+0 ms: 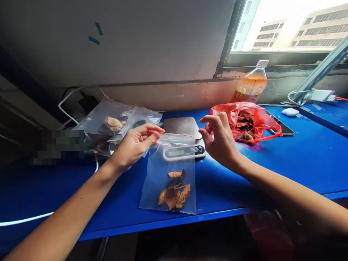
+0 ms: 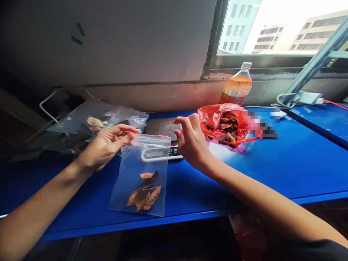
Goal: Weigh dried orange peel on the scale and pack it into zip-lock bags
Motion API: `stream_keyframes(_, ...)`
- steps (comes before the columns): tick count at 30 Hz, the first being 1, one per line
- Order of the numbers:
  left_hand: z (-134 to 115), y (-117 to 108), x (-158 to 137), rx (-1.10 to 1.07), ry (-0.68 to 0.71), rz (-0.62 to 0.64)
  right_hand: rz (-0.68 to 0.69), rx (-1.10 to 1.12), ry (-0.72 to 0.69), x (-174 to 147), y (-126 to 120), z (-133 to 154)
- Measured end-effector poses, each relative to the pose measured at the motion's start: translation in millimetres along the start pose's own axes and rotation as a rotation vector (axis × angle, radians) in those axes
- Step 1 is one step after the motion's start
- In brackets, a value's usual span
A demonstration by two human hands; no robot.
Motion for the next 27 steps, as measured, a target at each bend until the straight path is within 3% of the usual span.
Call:
stream_keyframes(7, 0.0, 0.9, -0.8, -0.049, -0.003, -0.023, -0.057, -0.011, -0.064, -2.5, -3.9, 15.9)
stream_keyframes(16, -9.9, 3.6, -2.6, -0.096, -0.016, -0.040, -0.026, 0.113, 0.040, -4.9, 1.3, 18.3)
stream_keyframes(22, -9.3, -0.8, -2.2, -0.128, 0.012, -0.095, 0.291, 0.735, 0.484, -9.6, 24.1, 3.8)
stream_keyframes(24, -8.1, -0.9, -2.6, -0.114, 0.019, -0.097, 0.415, 0.832, 0.522, -11.7, 29.0, 7.8)
stream_keyframes(27, -6.6, 1.9, -3.0, -0.127, 0.011, -0.061, 0.522, 0.777, 0.457, -12.0, 29.9, 14.6)
Point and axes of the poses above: each hand's wrist, its own x-axis towards the middle knuckle, its own y-axis out of the palm, z = x × y, the point moved 5 cm from there along x, towards the middle knuckle, and after that the axes turned 8 degrees about z, right-handed, at the moved point
